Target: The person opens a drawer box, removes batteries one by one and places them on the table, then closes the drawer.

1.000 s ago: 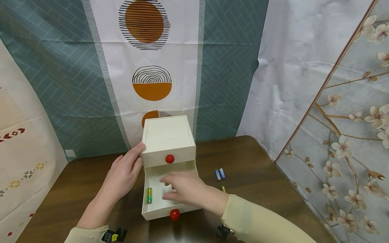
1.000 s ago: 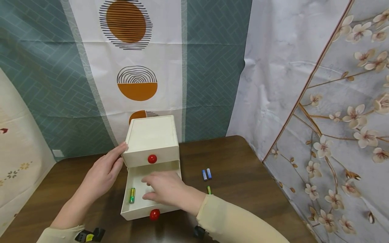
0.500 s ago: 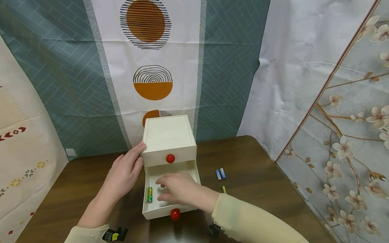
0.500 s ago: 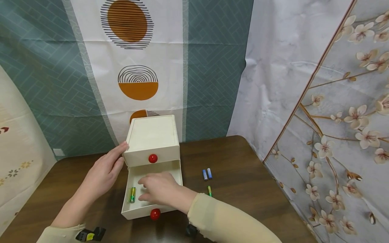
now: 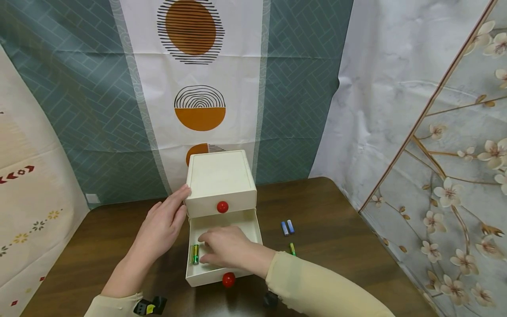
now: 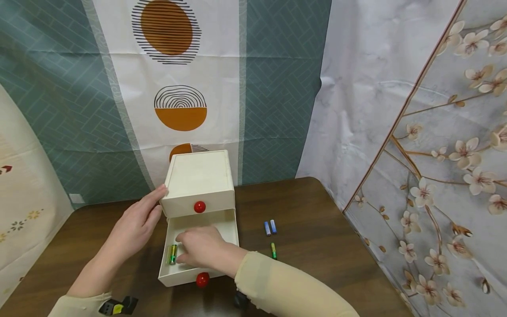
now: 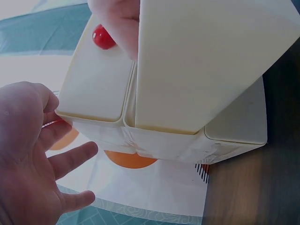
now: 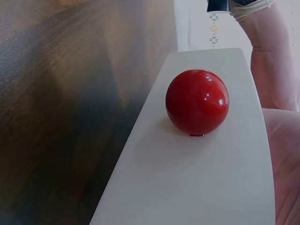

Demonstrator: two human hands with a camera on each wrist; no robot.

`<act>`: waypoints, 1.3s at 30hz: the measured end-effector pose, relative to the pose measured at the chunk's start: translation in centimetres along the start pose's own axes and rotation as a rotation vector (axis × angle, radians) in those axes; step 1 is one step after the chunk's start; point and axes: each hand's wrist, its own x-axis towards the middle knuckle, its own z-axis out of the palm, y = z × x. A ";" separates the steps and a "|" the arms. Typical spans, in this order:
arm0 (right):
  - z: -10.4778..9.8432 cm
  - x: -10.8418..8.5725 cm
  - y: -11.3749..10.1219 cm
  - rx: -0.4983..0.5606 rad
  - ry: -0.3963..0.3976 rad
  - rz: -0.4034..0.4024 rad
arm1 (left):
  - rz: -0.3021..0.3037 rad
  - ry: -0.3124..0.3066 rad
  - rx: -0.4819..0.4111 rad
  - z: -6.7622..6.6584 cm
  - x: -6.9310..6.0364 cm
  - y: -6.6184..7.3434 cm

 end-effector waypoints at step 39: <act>1.0 2.0 -1.3 -0.102 -0.078 0.022 | 0.011 0.013 -0.009 0.1 0.0 0.1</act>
